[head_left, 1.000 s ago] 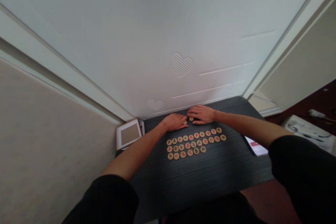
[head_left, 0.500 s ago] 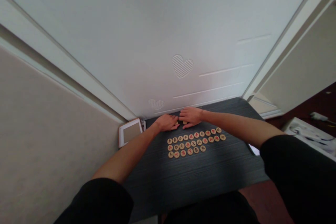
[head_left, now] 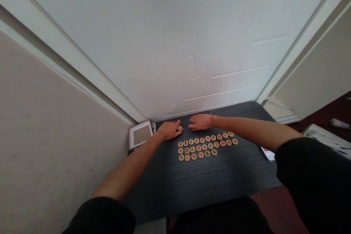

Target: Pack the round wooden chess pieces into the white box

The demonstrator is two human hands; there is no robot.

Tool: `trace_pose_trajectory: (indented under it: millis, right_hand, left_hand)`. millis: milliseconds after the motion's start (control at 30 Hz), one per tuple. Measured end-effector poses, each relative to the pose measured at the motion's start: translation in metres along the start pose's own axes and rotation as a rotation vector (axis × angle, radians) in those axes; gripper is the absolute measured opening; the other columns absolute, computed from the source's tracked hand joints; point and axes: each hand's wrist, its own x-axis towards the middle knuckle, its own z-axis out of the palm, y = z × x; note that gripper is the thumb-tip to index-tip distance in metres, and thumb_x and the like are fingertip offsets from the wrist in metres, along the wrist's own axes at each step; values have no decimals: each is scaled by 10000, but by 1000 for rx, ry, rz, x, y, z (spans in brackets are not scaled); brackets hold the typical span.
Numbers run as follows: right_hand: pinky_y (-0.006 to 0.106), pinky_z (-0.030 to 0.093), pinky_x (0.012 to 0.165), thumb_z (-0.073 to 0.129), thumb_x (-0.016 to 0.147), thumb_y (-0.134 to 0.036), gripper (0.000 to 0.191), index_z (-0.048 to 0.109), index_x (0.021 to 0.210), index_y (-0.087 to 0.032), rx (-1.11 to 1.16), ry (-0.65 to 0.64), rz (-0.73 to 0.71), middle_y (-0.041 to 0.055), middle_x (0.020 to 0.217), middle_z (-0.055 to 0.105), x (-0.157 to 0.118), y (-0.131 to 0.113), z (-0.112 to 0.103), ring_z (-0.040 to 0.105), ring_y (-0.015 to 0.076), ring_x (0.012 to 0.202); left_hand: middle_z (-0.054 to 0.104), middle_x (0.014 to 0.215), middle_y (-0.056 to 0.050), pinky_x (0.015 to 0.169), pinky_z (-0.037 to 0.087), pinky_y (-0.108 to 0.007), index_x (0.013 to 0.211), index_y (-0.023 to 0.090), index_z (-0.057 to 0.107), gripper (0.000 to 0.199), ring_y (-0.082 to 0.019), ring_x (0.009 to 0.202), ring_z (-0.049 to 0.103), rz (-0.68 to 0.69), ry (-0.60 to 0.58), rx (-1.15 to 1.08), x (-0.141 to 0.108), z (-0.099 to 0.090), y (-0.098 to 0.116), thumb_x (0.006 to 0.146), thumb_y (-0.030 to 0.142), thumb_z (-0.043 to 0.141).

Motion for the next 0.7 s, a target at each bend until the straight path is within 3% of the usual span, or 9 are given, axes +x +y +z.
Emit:
trace_pose_trajectory:
  millis: [200, 433, 567, 700]
  right_hand:
    - [292, 495, 744, 460, 1009, -146, 190, 581, 1155, -166, 86, -31, 199, 127, 1178, 601, -38, -6, -24, 637, 183, 888]
    - [340, 515, 894, 478, 939, -18, 341, 590, 1230, -156, 212, -3, 267, 136, 1177, 629, -86, -40, -45, 645, 216, 1043]
    - [310, 527, 855, 476, 993, -130, 269, 640, 1198, -188, 468, 139, 333, 97, 1091, 675, -105, -67, -57, 663, 198, 961]
    - [305, 539, 852, 502, 1016, -323, 247, 721, 1069, -221, 838, 376, 537, 66, 1010, 729, -122, -94, -58, 688, 191, 919]
  left_hand:
    - [751, 1019, -122, 766, 504, -363, 1117, 205, 572, 399, -283, 898, 724, -84, 38, -24, 2, 6, 8, 984, 540, 401]
    - [746, 1020, -107, 779, 490, -344, 997, 218, 613, 410, -262, 938, 708, -134, 107, -41, 2, 12, 13, 985, 555, 380]
    - [751, 972, -105, 729, 479, -339, 934, 216, 615, 414, -263, 883, 710, -123, 133, -41, 3, 13, 11, 984, 551, 379]
    - [754, 957, -98, 691, 463, -325, 903, 220, 608, 403, -255, 856, 708, -120, 152, -45, 4, 16, 9, 983, 543, 381]
